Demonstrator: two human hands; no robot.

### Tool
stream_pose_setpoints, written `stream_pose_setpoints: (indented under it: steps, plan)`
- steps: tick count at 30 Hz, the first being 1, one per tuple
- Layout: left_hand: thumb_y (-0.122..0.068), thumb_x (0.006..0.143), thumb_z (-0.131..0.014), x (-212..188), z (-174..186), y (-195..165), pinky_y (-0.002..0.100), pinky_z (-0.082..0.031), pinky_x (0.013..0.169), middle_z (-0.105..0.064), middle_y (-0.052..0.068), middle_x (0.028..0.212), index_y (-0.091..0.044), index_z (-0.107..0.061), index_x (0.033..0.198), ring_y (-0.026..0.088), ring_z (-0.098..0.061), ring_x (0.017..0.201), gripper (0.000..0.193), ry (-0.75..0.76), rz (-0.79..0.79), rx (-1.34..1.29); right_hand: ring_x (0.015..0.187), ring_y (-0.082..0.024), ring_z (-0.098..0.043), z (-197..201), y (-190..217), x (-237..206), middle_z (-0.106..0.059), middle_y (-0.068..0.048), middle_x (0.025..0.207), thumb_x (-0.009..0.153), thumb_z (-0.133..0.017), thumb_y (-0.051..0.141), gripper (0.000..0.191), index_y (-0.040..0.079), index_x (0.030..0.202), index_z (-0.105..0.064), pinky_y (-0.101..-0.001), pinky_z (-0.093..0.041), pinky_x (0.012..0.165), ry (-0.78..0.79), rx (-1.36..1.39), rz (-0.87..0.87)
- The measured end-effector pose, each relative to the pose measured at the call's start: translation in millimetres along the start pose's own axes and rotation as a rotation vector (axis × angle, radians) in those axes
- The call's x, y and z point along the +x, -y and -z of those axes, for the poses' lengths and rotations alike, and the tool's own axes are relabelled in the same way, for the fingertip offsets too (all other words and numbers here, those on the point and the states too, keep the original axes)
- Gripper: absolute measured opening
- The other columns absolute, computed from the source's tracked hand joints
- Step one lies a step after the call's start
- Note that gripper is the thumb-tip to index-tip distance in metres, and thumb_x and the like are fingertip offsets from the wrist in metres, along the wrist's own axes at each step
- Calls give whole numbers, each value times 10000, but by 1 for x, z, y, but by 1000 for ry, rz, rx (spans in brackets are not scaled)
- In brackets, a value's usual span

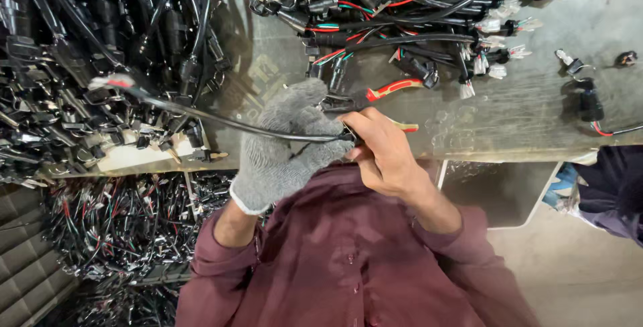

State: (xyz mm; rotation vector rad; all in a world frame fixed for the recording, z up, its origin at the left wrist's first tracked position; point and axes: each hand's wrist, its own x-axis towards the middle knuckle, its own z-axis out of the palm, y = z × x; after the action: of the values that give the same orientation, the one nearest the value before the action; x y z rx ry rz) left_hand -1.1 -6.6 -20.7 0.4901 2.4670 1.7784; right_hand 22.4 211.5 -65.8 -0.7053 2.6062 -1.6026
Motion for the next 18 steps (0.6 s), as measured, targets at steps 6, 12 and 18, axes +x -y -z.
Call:
stream_pose_setpoints:
  steps: [6,12,18]
  plan:
    - [-196,931,-805,7,11,8,343,-576,919,-704,114,1230,-35,-609,1350,269,-727,1046,490,202,52,6,799,-274,-572,-12,-4,-5,-589,-198,1109,859,-567,-139,505,-48,1349,-491,-326,-491,704,-26,146,16]
    - [-137,976,-714,-2,-7,-7,388,-555,951,-680,169,1224,-46,-638,1247,352,-696,1092,296,22,-55,101,681,-48,-383,-11,-12,-4,-468,42,781,1050,-527,84,287,-18,1316,-561,-265,-316,591,-14,590,-420]
    - [-199,930,-756,-2,-25,0,410,-544,947,-734,131,1153,-79,-704,1116,340,-707,1054,227,33,72,41,689,-40,-365,-4,-17,-8,-455,74,789,1041,-536,190,192,16,1085,-604,-257,-307,603,82,680,-334]
